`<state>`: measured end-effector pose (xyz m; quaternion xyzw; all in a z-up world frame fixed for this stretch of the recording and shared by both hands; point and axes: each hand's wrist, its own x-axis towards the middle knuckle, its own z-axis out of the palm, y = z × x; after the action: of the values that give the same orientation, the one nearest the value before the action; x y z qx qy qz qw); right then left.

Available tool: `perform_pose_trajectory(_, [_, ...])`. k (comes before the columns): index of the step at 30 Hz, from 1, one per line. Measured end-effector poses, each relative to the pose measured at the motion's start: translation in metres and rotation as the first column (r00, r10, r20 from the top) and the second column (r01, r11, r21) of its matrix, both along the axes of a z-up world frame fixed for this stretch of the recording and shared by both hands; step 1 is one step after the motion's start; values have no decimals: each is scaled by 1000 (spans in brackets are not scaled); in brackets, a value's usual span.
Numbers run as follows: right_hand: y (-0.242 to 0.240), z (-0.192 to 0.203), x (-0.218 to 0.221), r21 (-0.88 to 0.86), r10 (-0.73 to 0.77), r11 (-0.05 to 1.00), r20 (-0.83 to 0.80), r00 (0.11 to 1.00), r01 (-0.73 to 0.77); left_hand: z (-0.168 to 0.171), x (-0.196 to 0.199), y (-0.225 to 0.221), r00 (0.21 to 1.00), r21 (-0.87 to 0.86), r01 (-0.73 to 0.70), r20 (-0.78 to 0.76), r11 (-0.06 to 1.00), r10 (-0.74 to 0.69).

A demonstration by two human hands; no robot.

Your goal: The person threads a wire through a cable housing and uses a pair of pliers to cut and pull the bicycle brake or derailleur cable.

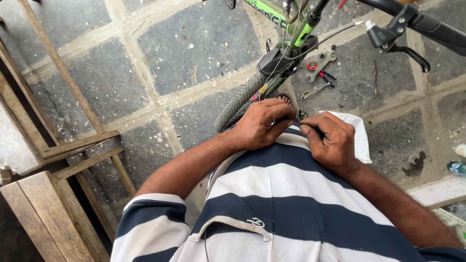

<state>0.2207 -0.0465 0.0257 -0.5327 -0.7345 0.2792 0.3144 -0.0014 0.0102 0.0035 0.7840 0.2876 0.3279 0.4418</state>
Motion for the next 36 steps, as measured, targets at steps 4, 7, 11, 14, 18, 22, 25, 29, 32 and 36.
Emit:
perform_pose_trajectory(4, [2,0,-3,12,-3,1000,-18,1000,3,1,1,2,1000,16,4,23,1000,-5])
perform_pose_trajectory(7, [3,1,-3,46,26,999,5,1000,-26,0,4,0,1000,4,5,23,1000,-5])
perform_pose_trajectory(11, [10,7,-1,52,3,999,18,1000,-4,4,0,10,997,-132,49,72,990,-40])
perform_pose_trajectory(14, [4,10,0,19,-10,1000,-3,1000,10,2,-3,9,998,-179,47,46,983,-39])
perform_pose_trajectory(18, [6,12,-4,20,-18,1000,-40,999,19,6,1,4,1000,-98,16,-11,995,-17])
perform_pose_trajectory(22, [0,9,-6,74,-26,997,-21,999,27,8,3,0,998,-28,43,-45,999,-44])
perform_pose_trajectory(25, [-1,7,-6,88,-31,996,-8,999,32,10,7,-1,997,-14,43,-62,999,-44])
perform_pose_trajectory(29, [-5,7,-3,118,-38,992,24,999,34,14,8,7,993,-156,67,-91,985,-82])
perform_pose_trajectory(32, [-7,8,0,139,-48,989,48,998,41,14,9,14,977,-255,91,-163,963,-136])
perform_pose_trajectory(36, [-6,3,5,152,-71,986,14,997,68,10,15,14,981,-150,116,-134,982,-137])
